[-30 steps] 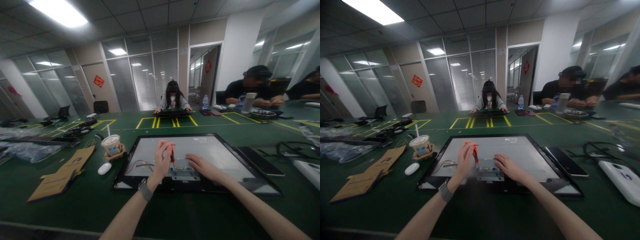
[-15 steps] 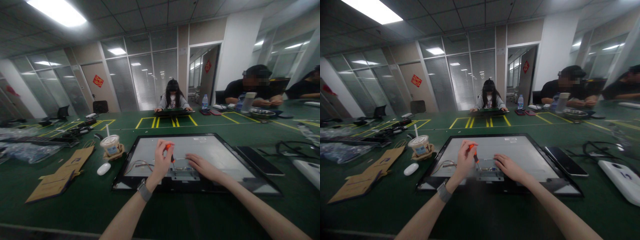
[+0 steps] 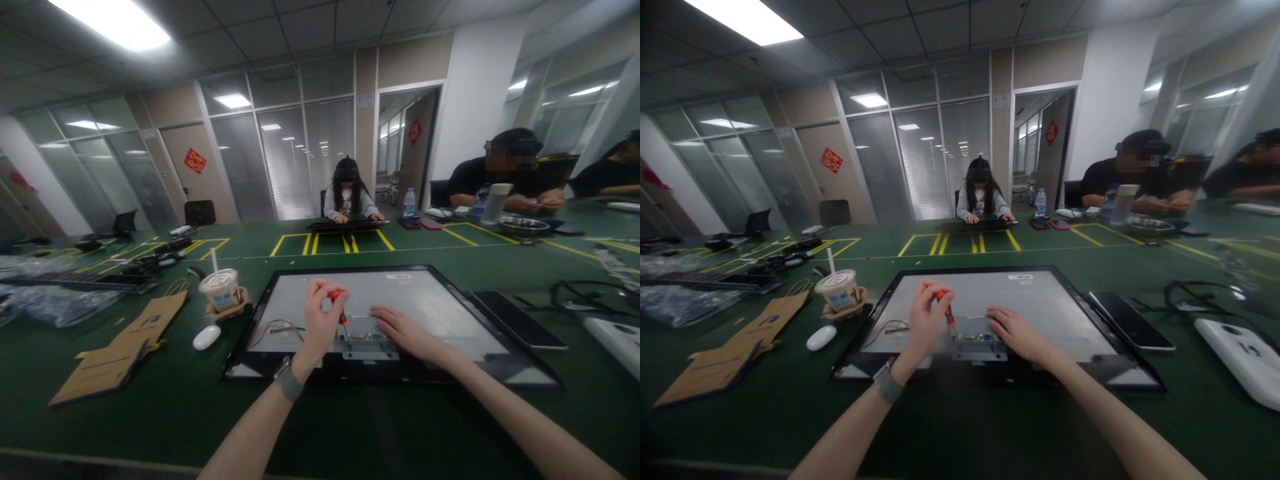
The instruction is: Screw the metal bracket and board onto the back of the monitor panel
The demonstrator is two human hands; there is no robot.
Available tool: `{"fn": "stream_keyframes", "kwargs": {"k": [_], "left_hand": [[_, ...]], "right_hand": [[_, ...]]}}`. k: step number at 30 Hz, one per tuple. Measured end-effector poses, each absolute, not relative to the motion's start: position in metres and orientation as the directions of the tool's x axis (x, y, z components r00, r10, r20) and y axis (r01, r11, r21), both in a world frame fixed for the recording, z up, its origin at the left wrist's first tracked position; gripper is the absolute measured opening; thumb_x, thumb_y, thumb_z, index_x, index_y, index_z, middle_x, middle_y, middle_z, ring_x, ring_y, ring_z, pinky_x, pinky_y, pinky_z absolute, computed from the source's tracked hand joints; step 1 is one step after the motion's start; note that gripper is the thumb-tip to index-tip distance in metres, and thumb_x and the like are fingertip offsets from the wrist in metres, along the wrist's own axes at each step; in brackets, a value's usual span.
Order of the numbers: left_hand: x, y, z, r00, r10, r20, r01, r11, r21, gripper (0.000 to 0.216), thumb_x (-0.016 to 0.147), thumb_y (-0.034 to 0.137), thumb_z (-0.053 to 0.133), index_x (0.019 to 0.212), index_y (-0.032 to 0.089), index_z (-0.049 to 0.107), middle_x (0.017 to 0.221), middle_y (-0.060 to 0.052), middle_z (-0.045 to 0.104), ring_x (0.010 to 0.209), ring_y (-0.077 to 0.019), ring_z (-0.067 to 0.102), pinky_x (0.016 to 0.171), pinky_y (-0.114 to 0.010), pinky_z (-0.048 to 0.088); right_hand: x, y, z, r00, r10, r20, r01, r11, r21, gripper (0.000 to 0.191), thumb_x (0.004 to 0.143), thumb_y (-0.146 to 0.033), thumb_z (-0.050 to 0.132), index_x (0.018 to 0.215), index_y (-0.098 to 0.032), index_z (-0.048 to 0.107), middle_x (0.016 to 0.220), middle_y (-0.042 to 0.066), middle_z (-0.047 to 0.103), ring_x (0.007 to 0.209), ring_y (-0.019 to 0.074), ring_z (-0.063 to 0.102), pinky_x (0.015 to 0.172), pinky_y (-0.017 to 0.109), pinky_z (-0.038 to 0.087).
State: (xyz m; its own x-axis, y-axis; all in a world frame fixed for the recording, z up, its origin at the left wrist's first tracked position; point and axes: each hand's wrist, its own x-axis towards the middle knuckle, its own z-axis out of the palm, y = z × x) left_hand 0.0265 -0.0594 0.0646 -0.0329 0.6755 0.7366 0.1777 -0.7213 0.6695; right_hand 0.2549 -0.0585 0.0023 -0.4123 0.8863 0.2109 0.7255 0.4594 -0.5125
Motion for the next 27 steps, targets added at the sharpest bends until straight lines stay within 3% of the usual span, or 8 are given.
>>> {"fn": "stream_keyframes", "kwargs": {"k": [7, 9, 14, 18, 22, 27], "left_hand": [[0.0237, -0.0571, 0.0633, 0.021, 0.722, 0.692, 0.1, -0.69, 0.717, 0.027, 0.097, 0.03, 0.045, 0.11, 0.02, 0.066, 0.088, -0.005, 0.059, 0.079, -0.0146, 0.059, 0.074, -0.027, 0.047], [0.0235, -0.0561, 0.0626, 0.043, 0.724, 0.688, 0.06, -0.689, 0.722, 0.028, 0.098, 0.031, 0.043, 0.109, 0.019, 0.066, 0.091, -0.005, 0.06, 0.082, -0.0148, 0.061, 0.076, -0.028, 0.048], [0.0229, -0.0528, 0.0635, -0.017, 0.719, 0.695, 0.098, -0.691, 0.716, 0.018, 0.088, 0.034, 0.062, 0.088, 0.018, 0.071, 0.087, -0.003, 0.055, 0.076, -0.0137, 0.056, 0.069, -0.025, 0.047], [0.0222, -0.053, 0.0644, -0.017, 0.745, 0.666, 0.112, -0.661, 0.742, 0.023, 0.092, 0.033, 0.055, 0.1, 0.019, 0.071, 0.083, -0.003, 0.056, 0.075, -0.0135, 0.057, 0.07, -0.025, 0.047], [0.023, -0.0524, 0.0619, 0.06, 0.781, 0.621, -0.032, -0.621, 0.783, 0.032, 0.098, 0.035, 0.043, 0.116, 0.018, 0.064, 0.095, -0.007, 0.064, 0.083, -0.0157, 0.063, 0.078, -0.03, 0.051], [0.0235, -0.0518, 0.0631, 0.064, 0.776, 0.627, -0.032, -0.627, 0.779, 0.025, 0.092, 0.036, 0.054, 0.099, 0.018, 0.07, 0.094, -0.005, 0.059, 0.079, -0.0138, 0.06, 0.073, -0.027, 0.051]], "right_hand": [[0.2536, -0.0588, 0.0038, -0.395, 0.898, 0.195, 0.742, 0.437, -0.509, 0.057, 0.099, -0.053, 0.028, 0.13, -0.016, 0.058, 0.141, 0.013, 0.053, 0.129, 0.0265, 0.047, 0.113, 0.045, 0.032], [0.2528, -0.0601, 0.0058, -0.394, 0.9, 0.187, 0.745, 0.432, -0.509, 0.057, 0.099, -0.053, 0.028, 0.131, -0.015, 0.057, 0.142, 0.014, 0.053, 0.13, 0.0264, 0.047, 0.113, 0.045, 0.031], [0.2514, -0.0628, 0.0091, -0.377, 0.911, 0.171, 0.75, 0.408, -0.521, 0.055, 0.098, -0.052, 0.029, 0.131, -0.019, 0.058, 0.142, 0.011, 0.053, 0.13, 0.0261, 0.047, 0.113, 0.045, 0.031], [0.2521, -0.0618, 0.0073, -0.379, 0.907, 0.184, 0.748, 0.417, -0.516, 0.054, 0.098, -0.052, 0.03, 0.13, -0.019, 0.058, 0.141, 0.012, 0.054, 0.129, 0.0264, 0.048, 0.112, 0.046, 0.032], [0.2524, -0.0603, 0.0059, -0.398, 0.897, 0.19, 0.746, 0.438, -0.502, 0.055, 0.098, -0.05, 0.029, 0.129, -0.015, 0.058, 0.14, 0.014, 0.054, 0.128, 0.026, 0.049, 0.113, 0.045, 0.031], [0.2521, -0.0595, 0.005, -0.401, 0.895, 0.193, 0.743, 0.442, -0.504, 0.056, 0.099, -0.051, 0.029, 0.13, -0.015, 0.058, 0.141, 0.014, 0.054, 0.129, 0.0256, 0.048, 0.114, 0.043, 0.03]]}}
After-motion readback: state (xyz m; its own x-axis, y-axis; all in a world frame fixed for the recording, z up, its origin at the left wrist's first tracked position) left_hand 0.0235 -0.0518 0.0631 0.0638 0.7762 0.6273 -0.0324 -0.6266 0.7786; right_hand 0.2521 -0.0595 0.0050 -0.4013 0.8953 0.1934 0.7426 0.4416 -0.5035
